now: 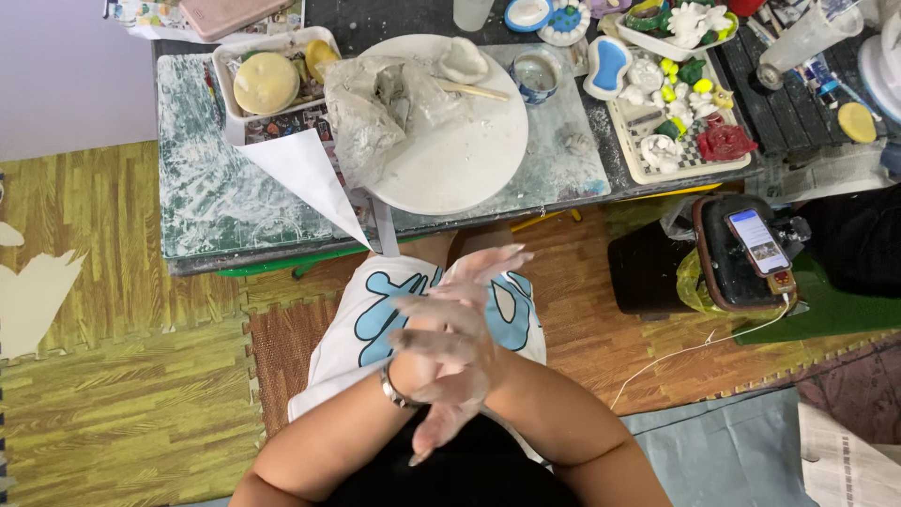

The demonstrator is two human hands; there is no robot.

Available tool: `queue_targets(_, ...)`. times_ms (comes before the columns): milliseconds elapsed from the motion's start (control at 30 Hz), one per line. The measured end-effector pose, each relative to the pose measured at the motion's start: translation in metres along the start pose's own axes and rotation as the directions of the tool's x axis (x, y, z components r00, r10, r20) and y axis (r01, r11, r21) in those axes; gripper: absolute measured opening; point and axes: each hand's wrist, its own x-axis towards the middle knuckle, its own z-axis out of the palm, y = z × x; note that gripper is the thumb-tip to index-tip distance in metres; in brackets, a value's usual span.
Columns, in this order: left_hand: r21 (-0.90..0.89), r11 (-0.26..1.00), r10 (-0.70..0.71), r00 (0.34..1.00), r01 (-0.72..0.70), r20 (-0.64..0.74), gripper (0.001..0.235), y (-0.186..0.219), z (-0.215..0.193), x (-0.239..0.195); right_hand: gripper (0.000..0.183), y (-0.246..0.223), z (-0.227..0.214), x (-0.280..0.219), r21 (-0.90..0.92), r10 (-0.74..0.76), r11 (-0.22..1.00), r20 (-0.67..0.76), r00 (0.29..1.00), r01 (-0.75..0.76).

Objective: The person sits at a workbench and shapes a small piece of white clay by hand. They repeatedly roll the clay between their palms to form a ball, then flatten it on a white plate. The person occasionally dips their fingers into a container of water to moisten the clay and continues to refine its shape.

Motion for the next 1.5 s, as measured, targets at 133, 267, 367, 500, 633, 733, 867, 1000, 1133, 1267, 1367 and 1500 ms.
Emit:
queue_targets(133, 0.192, 0.975, 0.110, 0.994, -0.113, 0.025, 0.098, 0.014, 0.019, -0.010, 0.072, -0.006, 0.014, 0.002, 0.148, 0.030, 0.989, -0.311, 0.950, 0.017)
queue_targets(267, 0.480, 0.875, 0.151, 0.979, -0.069, -0.134, 0.101, 0.031, 0.039, -0.023, 0.071, -0.023, 0.023, -0.006, 0.231, 0.118, 0.973, -0.562, 0.819, 0.018)
queue_targets(367, 0.643, 0.756, 0.263, 0.956, -0.121, -0.129, 0.098, 0.036, 0.045, -0.017, 0.073, -0.021, 0.019, -0.010, 0.199, 0.136, 0.980, -0.650, 0.747, -0.005)
queue_targets(500, 0.755, 0.642, 0.328, 0.938, -0.132, -0.115, 0.093, 0.025, 0.042, -0.008, 0.046, -0.012, 0.017, -0.015, 0.443, 0.479, 0.870, -0.662, 0.577, -0.214)
queue_targets(633, 0.460, 0.873, 0.037, 0.919, 0.161, -0.393, 0.090, 0.005, 0.025, 0.022, 0.025, 0.007, -0.001, -0.001, 0.564, 0.714, 0.700, -0.531, 0.456, -0.438)
queue_targets(733, -0.281, 0.946, -0.003, 0.863, -0.160, -0.504, 0.081, -0.004, 0.007, 0.041, 0.020, 0.013, -0.037, 0.016, 0.232, 0.666, 0.743, -0.353, 0.657, -0.628)
queue_targets(867, -0.523, 0.832, -0.001, 0.942, -0.185, -0.334, 0.081, 0.011, -0.022, 0.055, 0.052, 0.035, -0.077, 0.035, -0.495, 0.592, 0.739, 0.154, 0.791, -0.456)
queue_targets(1000, -0.526, 0.836, -0.121, 0.883, -0.156, -0.454, 0.082, 0.017, -0.051, 0.069, 0.063, 0.081, -0.064, 0.023, -0.516, 0.672, 0.723, 0.371, 0.641, -0.460)
queue_targets(1133, -0.381, 0.918, -0.135, 0.820, -0.108, -0.557, 0.080, 0.017, -0.086, 0.084, 0.053, 0.116, -0.048, 0.003, -0.310, 0.728, 0.685, 0.317, 0.608, -0.659)
queue_targets(1267, -0.320, 0.939, -0.111, 0.766, -0.128, -0.633, 0.075, 0.011, -0.108, 0.095, 0.044, 0.133, -0.045, -0.005, -0.106, 0.792, 0.590, 0.270, 0.548, -0.800)
queue_targets(1367, -0.257, 0.952, -0.062, 0.717, -0.166, -0.694, 0.071, 0.007, -0.119, 0.103, 0.071, 0.142, -0.043, 0.000, -0.149, 0.840, 0.513, 0.286, 0.460, -0.845)
queue_targets(1500, -0.248, 0.960, -0.076, 0.731, -0.130, -0.678, 0.070, 0.001, -0.132, 0.110, 0.080, 0.155, -0.046, 0.007, -0.065, 0.907, 0.346, 0.279, 0.316, -0.936)
